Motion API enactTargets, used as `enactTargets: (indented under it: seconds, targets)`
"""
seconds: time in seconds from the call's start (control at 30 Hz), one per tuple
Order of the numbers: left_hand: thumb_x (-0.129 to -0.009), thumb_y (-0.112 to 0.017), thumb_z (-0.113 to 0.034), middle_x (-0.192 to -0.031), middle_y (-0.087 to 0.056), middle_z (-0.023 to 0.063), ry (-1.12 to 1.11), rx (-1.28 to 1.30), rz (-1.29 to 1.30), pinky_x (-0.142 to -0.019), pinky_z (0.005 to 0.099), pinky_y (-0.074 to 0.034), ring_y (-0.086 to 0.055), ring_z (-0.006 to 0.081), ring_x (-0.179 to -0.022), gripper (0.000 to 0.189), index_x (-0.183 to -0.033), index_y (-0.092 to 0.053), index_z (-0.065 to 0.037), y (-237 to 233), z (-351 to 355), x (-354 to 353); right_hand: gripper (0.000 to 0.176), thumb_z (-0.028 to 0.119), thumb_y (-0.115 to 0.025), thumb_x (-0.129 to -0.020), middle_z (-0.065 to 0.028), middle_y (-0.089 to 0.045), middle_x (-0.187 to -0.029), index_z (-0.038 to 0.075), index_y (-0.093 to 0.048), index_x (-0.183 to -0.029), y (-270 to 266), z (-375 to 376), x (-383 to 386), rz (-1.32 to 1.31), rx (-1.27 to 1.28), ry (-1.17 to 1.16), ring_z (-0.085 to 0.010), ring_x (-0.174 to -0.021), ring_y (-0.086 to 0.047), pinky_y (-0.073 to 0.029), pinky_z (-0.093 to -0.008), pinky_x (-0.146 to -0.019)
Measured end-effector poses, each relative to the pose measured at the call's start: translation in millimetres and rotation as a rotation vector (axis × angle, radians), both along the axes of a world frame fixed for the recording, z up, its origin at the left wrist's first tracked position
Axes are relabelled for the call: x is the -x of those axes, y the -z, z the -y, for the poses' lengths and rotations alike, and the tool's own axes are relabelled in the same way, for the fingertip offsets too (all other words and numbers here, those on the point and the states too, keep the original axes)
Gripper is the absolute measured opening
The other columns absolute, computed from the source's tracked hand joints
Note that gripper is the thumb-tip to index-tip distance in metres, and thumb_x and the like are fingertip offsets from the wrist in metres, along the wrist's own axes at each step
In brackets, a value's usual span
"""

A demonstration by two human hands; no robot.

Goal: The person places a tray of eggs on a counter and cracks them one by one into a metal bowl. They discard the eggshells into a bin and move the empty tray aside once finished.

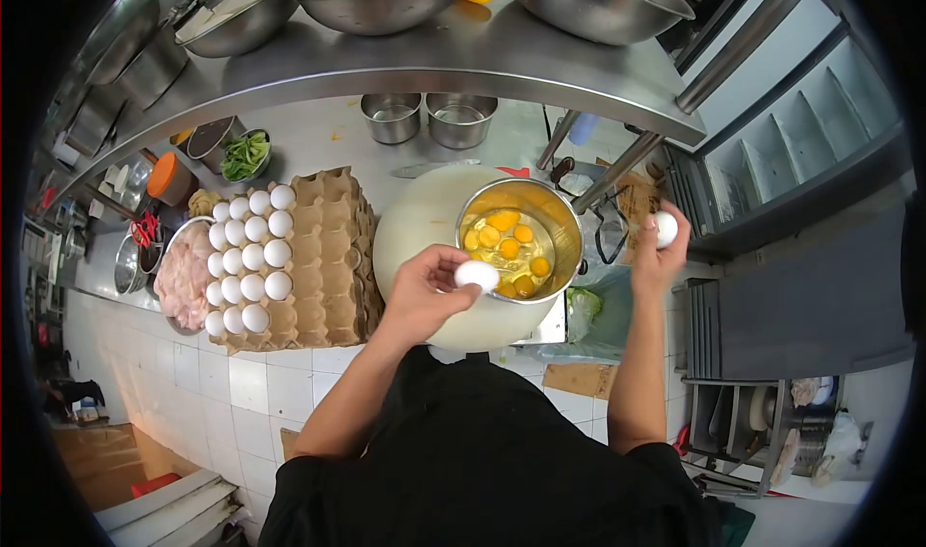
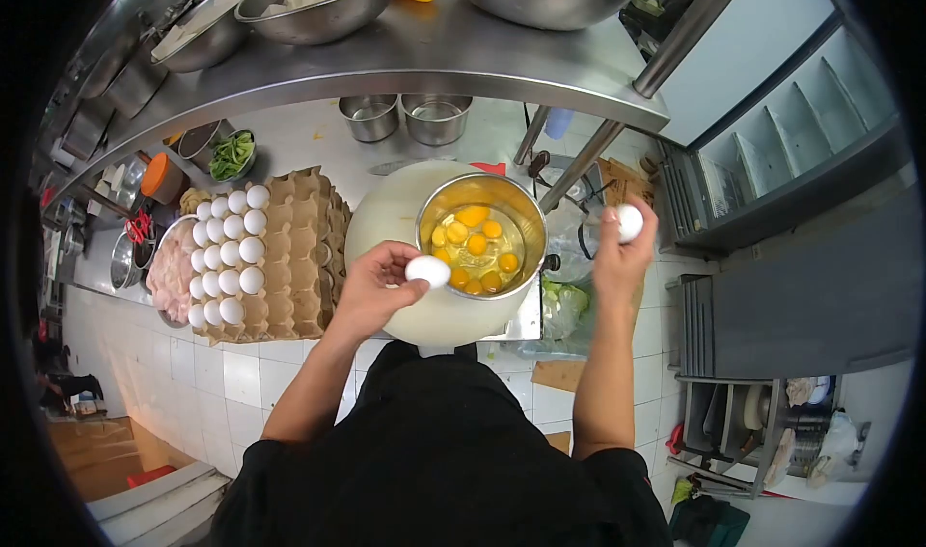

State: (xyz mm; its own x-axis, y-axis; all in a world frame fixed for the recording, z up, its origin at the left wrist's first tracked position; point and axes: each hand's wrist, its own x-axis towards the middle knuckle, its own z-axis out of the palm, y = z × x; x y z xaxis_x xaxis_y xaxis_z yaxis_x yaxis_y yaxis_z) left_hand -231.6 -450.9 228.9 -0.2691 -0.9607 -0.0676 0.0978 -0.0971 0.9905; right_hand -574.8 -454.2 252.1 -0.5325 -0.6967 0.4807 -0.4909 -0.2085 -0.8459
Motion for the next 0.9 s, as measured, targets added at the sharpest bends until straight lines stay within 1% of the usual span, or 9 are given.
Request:
enactTargets:
  seconds: [0.07,0.17,0.27,0.33,0.4,0.53,0.67,0.77,0.9]
  targets:
    - [-0.080,-0.083,-0.005,-0.101,-0.068,0.0052,0.074,-0.062,-0.078,-0.077,0.0262,-0.054,-0.063,0.0102,-0.086,0.040,-0.116,-0.065,-0.002,-2,-2,13,0.053,0.013,-0.078,-0.089,-0.0137,-0.068,-0.113,0.004,-0.056,-0.137,11,-23,37,-0.798,-0.474,0.135,-0.0211,-0.092,-0.067,-0.054,-0.0290,-0.074]
    - [-0.082,-0.081,-0.001,-0.105,-0.069,0.0071,0.135,-0.051,-0.092,-0.078,0.0277,-0.054,-0.065,0.0125,-0.088,0.048,-0.124,-0.059,-0.006,10,-4,35,0.054,0.010,-0.073,-0.089,-0.0145,-0.065,-0.124,0.004,-0.055,-0.140,7,-44,14,-0.923,-0.386,0.189,-0.0265,-0.096,-0.067,-0.054,-0.0300,-0.075]
    - [-0.082,-0.081,-0.002,-0.104,-0.067,0.0073,0.155,-0.045,-0.019,-0.078,0.0288,-0.054,-0.065,0.0135,-0.089,0.051,-0.127,-0.056,-0.006,-1,-6,57,0.061,0.013,-0.077,-0.085,-0.0174,-0.061,-0.132,0.006,-0.056,-0.141,-41,-46,-55,-0.438,-0.361,-0.039,-0.0359,-0.105,-0.066,-0.055,-0.0422,-0.084]
    - [-0.083,-0.080,-0.003,-0.103,-0.067,0.0076,0.148,-0.059,-0.033,-0.078,0.0301,-0.055,-0.065,0.0144,-0.090,0.050,-0.127,-0.055,-0.005,-9,-6,64,0.061,0.008,-0.074,-0.085,-0.0172,-0.062,-0.129,0.006,-0.055,-0.143,-56,-45,-81,-0.451,-0.341,-0.173,-0.0354,-0.106,-0.065,-0.054,-0.0418,-0.084]
    - [-0.082,-0.082,-0.010,-0.101,-0.066,0.0094,0.110,-0.167,-0.267,-0.080,0.0300,-0.055,-0.066,0.0161,-0.091,0.055,-0.129,-0.055,-0.004,-6,-4,68,0.055,0.004,-0.069,-0.088,-0.0171,-0.062,-0.125,0.005,-0.055,-0.141,-60,-42,-91,-0.613,-0.252,-0.861,-0.0283,-0.102,-0.066,-0.054,-0.0347,-0.074]
    - [-0.083,-0.084,-0.011,-0.115,-0.066,0.0122,0.171,-0.200,-0.310,-0.084,0.0322,-0.055,-0.066,0.0184,-0.101,0.061,-0.136,-0.054,-0.006,-32,-8,31,0.050,0.004,-0.064,-0.092,-0.0151,-0.063,-0.123,0.007,-0.053,-0.140,-39,-24,-83,-0.481,-0.241,-0.870,-0.0231,-0.093,-0.068,-0.053,-0.0323,-0.065]
    - [-0.082,-0.078,-0.009,-0.129,-0.064,0.0134,-0.283,0.540,0.604,-0.096,0.0429,-0.052,-0.063,0.0304,-0.115,0.058,-0.136,-0.057,-0.003,-50,-13,-54,0.042,0.016,-0.054,-0.103,-0.0101,-0.060,-0.124,0.008,-0.044,-0.143,-17,42,-25,0.667,0.080,-0.450,-0.0178,-0.075,-0.065,-0.050,-0.0295,-0.055]
    - [-0.076,-0.071,-0.004,-0.127,-0.064,0.0188,-0.515,0.691,1.257,-0.098,0.0481,-0.049,-0.059,0.0395,-0.116,0.059,-0.134,-0.059,-0.004,-47,-24,-132,0.040,0.020,-0.049,-0.107,-0.0112,-0.059,-0.125,0.006,-0.045,-0.144,-4,83,11,0.848,0.087,0.051,-0.0172,-0.072,-0.062,-0.047,-0.0288,-0.053]
    - [-0.074,-0.069,0.000,-0.124,-0.065,0.0183,-0.352,0.612,1.575,-0.099,0.0496,-0.047,-0.058,0.0399,-0.116,0.053,-0.127,-0.065,-0.005,-30,-38,-189,0.041,0.024,-0.048,-0.111,-0.0125,-0.062,-0.119,0.007,-0.046,-0.148,10,83,10,0.691,-0.169,-0.305,-0.0165,-0.071,-0.060,-0.046,-0.0291,-0.052]
